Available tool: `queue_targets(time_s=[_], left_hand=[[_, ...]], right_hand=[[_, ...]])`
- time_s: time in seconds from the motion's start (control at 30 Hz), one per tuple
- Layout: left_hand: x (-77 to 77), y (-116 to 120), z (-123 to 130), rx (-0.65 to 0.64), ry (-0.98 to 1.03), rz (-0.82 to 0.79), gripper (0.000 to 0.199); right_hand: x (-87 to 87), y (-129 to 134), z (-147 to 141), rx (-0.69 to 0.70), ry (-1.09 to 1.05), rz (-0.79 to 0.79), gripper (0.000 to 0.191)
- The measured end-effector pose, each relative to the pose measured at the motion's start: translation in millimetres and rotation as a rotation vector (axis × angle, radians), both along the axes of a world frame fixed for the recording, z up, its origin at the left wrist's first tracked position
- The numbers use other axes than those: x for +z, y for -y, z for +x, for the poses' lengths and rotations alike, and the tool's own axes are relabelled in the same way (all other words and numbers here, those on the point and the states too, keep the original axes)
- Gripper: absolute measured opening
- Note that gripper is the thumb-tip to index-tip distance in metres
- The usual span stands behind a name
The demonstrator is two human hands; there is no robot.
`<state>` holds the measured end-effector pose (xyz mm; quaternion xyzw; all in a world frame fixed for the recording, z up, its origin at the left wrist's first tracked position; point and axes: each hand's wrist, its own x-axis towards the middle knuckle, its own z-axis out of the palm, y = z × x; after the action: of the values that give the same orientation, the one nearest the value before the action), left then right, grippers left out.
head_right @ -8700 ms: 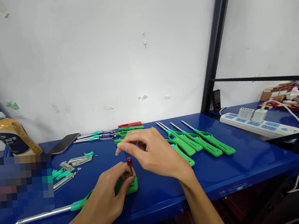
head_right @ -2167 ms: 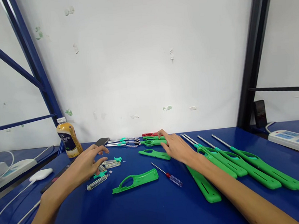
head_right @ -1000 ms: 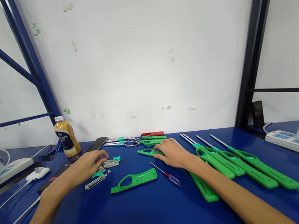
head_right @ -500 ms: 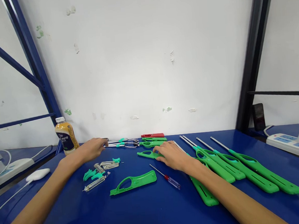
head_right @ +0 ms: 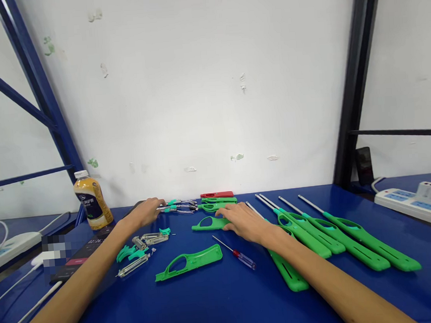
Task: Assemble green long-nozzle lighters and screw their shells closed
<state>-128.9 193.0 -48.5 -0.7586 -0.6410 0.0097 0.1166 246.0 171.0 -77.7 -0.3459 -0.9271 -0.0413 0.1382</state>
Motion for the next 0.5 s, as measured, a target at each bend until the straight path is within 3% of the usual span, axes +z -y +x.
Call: queue_targets(time_s=[0.27, 0.4, 0.5], left_hand=[[-9.4, -9, -9, -0.02, -0.002, -0.034, 0.035], [-11.2, -10, -10, -0.032, -0.038, -0.025, 0.034], [-11.4, -7, -9, -0.05, -0.074, -0.008, 0.035]], right_hand=[[-5.4, -1, 2, -0.007, 0.016, -0.011, 0.032], [2.5, 6, 0, -0.005, -0.033, 0.029, 0.029], [9.9, 12, -3, 0.032, -0.075, 0.083, 0.016]])
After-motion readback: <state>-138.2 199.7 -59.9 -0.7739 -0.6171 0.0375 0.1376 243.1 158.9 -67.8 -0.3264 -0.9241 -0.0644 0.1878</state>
